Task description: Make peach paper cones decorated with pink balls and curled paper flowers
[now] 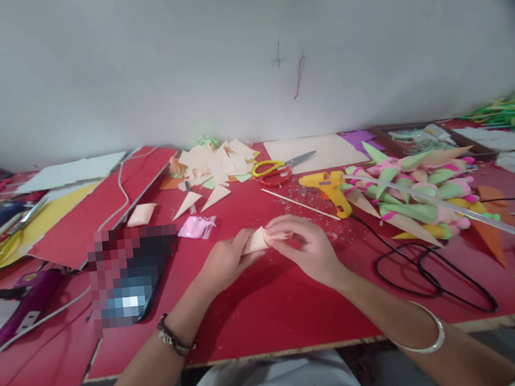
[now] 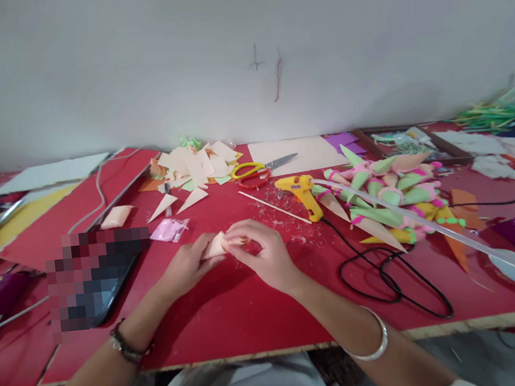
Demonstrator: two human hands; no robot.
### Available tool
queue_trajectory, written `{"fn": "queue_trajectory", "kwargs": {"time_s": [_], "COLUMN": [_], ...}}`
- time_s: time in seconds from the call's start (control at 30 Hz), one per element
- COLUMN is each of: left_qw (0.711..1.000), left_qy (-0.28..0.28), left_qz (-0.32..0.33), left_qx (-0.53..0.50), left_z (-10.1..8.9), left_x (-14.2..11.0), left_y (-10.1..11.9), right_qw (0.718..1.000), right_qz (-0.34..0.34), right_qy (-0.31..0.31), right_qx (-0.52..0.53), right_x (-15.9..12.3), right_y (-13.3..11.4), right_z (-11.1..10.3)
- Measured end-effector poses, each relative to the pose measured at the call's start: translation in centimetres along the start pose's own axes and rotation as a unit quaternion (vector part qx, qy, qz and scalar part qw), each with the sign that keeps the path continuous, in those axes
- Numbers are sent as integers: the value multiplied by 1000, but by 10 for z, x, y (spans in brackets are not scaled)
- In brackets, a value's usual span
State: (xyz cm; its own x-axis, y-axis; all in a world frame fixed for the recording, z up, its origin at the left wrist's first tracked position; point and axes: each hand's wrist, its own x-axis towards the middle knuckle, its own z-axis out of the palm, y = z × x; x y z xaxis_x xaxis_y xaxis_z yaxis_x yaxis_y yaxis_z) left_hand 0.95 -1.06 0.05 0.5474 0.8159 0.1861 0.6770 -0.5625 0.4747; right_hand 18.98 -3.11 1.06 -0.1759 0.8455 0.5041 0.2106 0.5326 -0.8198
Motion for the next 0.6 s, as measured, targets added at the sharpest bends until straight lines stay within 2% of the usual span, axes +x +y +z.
{"fn": "queue_trajectory", "kwargs": {"time_s": [0.13,0.33,0.6], "left_qw": [1000,1000,999], "left_qy": [-5,-17,33], "left_qz": [-2,-6,13], "left_qx": [-11,-24,-39], "left_z": [1,2,4], "left_x": [0,1,1], "left_y": [1,1,1], "right_qw": [998,995,991], "right_qz": [-35,-74,-98], "right_qy": [5,-7,-7], "right_qx": [-51,-70,-93], "right_x": [0,-1,-3], "right_y": [-1,0,-2], "right_z": [-1,0,-1]}}
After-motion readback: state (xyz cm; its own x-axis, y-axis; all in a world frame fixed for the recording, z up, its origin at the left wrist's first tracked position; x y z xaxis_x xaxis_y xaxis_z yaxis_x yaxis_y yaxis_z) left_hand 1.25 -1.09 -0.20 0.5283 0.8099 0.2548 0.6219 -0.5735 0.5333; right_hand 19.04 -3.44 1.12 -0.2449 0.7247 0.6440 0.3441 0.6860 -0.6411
